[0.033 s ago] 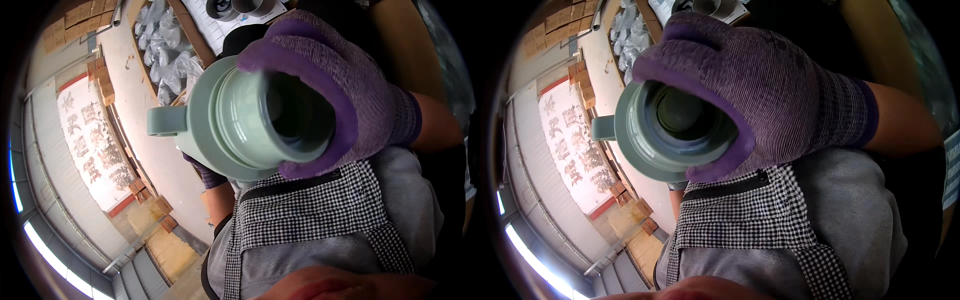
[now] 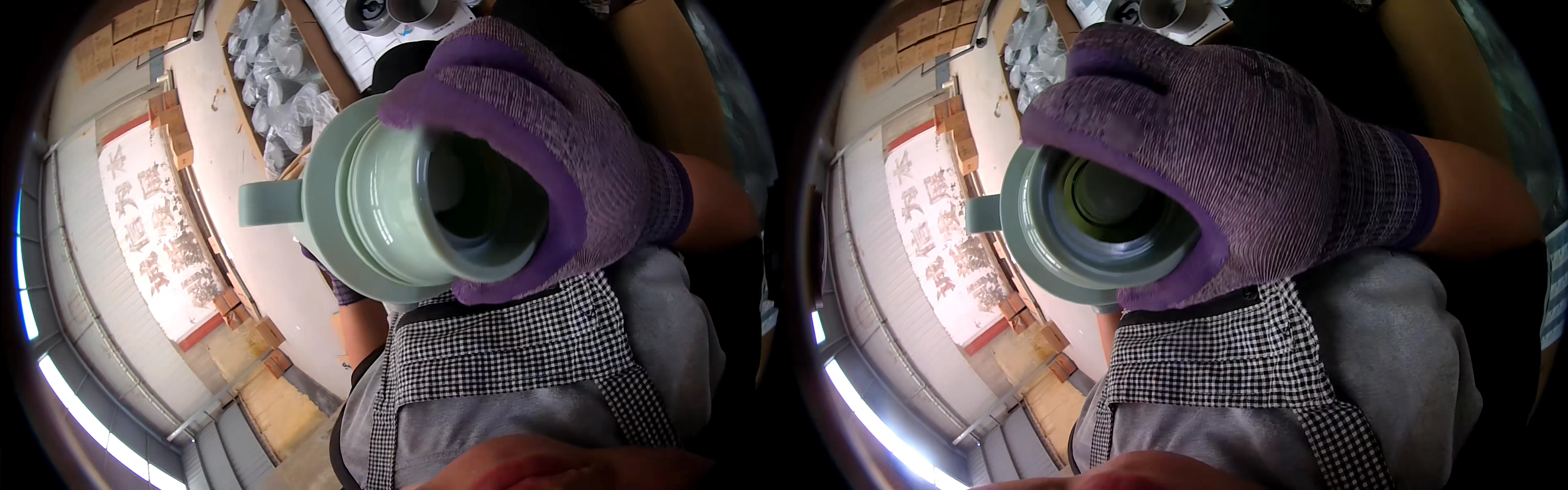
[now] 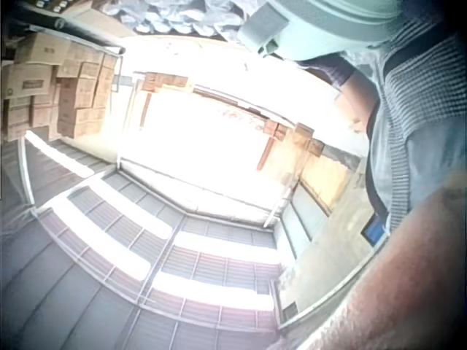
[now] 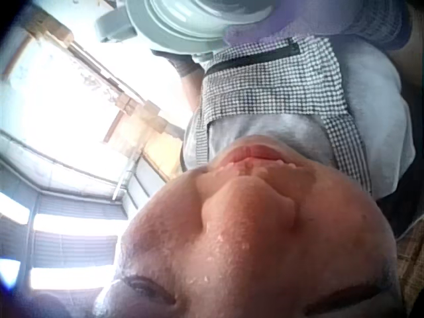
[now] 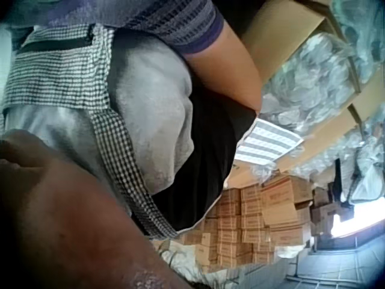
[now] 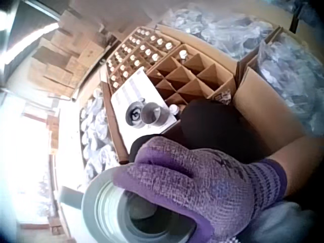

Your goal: The person assembles several vacuum flasks by inserting the glass liners into the plastic outer shells, screwing on the base caps, and applying labels to the exterior before placing the assembled flasks into plastic bags and cardboard shipping dividers.

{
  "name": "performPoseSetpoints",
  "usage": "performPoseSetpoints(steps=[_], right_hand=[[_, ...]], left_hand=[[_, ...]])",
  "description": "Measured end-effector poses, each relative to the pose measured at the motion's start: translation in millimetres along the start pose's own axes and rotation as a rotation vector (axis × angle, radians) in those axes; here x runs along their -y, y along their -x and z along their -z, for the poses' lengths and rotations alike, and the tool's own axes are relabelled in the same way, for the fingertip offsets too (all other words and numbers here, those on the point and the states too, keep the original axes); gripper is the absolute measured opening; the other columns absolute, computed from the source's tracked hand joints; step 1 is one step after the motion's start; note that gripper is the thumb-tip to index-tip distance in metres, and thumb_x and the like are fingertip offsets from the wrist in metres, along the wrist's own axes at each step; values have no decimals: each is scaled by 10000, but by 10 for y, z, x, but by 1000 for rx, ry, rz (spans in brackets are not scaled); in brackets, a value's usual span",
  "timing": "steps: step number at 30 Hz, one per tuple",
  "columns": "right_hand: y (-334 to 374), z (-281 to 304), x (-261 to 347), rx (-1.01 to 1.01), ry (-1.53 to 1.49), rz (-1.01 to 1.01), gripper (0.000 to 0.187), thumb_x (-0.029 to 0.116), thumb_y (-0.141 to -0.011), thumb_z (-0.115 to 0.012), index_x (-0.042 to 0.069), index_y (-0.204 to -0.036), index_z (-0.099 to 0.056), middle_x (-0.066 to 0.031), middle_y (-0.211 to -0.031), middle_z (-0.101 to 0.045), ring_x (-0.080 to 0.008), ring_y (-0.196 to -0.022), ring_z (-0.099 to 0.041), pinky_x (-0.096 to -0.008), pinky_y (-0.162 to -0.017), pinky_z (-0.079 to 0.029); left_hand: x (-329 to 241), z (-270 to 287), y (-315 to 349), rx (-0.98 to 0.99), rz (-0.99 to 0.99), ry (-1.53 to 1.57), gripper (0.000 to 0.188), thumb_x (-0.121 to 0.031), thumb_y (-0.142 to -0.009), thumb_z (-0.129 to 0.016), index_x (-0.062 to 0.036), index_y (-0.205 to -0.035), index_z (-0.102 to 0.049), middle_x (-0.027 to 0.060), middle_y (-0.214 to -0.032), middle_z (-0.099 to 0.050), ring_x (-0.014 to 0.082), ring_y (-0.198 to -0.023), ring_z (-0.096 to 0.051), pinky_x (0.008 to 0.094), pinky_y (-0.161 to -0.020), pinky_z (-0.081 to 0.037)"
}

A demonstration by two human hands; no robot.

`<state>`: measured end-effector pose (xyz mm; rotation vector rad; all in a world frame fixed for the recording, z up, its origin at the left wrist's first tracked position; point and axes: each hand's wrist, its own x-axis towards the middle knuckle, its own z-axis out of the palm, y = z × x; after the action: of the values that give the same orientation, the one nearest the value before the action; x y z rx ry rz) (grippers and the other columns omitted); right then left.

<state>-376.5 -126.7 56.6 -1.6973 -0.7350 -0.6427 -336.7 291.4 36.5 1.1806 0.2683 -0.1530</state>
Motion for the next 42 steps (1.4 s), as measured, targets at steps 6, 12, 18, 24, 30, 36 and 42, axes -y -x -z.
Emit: performPoseSetpoints(steps=[6, 12, 18, 24, 30, 36, 42], right_hand=[[-111, 159, -42, 62, 230, 99, 1026, 530, -662, -871, 31, -1444, -435, -151, -1332, -540, -312, -1254, -511, -448, -1058, -447], [3, 133, -125, 115, 376, 75, 1034, 564, -634, -878, 23, -1416, -472, -150, -1313, -553, -318, -1239, -525, -458, -1044, -462], [94, 235, -143, 162, 337, 28, 1078, 589, -590, -899, 16, -1404, -486, -150, -1292, -562, -328, -1222, -534, -461, -1034, -468], [153, 163, -160, 193, 312, 48, 1105, 589, -591, -899, 7, -1422, -463, -156, -1334, -553, -339, -1254, -522, -465, -1046, -464], [43, 174, -48, 144, 196, 4, 1104, 582, -594, -900, 5, -1425, -459, -159, -1356, -545, -346, -1271, -515, -471, -1056, -460], [-71, 202, 125, 96, 50, -44, 1102, 575, -597, -900, 3, -1428, -456, -162, -1378, -537, -353, -1287, -507, -477, -1066, -455], [-45, 207, 144, 60, -14, -89, 1100, 563, -598, -904, 1, -1430, -454, -162, -1389, -533, -358, -1293, -504, -482, -1067, -456]], left_hand=[[-70, -264, 39, -37, -58, -230, 580, -392, -985, -552, -26, -1426, -464, 149, -1376, -570, 287, -1214, -589, 432, -1023, -490], [78, -399, -26, -26, -77, -421, 590, -412, -991, -530, -29, -1434, -454, 150, -1387, -561, 290, -1225, -579, 436, -1034, -481], [234, -632, -89, 17, -88, -542, 602, -432, -997, -508, -31, -1441, -444, 151, -1397, -551, 293, -1236, -570, 440, -1044, -471], [210, -581, -64, -1, -87, -572, 614, -452, -1003, -486, -34, -1449, -434, 152, -1407, -541, 296, -1247, -560, 444, -1054, -462], [179, -582, -50, -7, -85, -612, 626, -472, -1009, -464, -36, -1457, -424, 153, -1417, -531, 299, -1258, -550, 448, -1065, -452], [212, -665, -152, 22, -79, -648, 639, -492, -1015, -442, -39, -1464, -414, 153, -1427, -521, 302, -1269, -540, 452, -1075, -443], [279, -681, -73, 25, -71, -716, 652, -512, -1021, -420, -41, -1472, -403, 154, -1437, -512, 305, -1280, -531, 456, -1085, -434]])
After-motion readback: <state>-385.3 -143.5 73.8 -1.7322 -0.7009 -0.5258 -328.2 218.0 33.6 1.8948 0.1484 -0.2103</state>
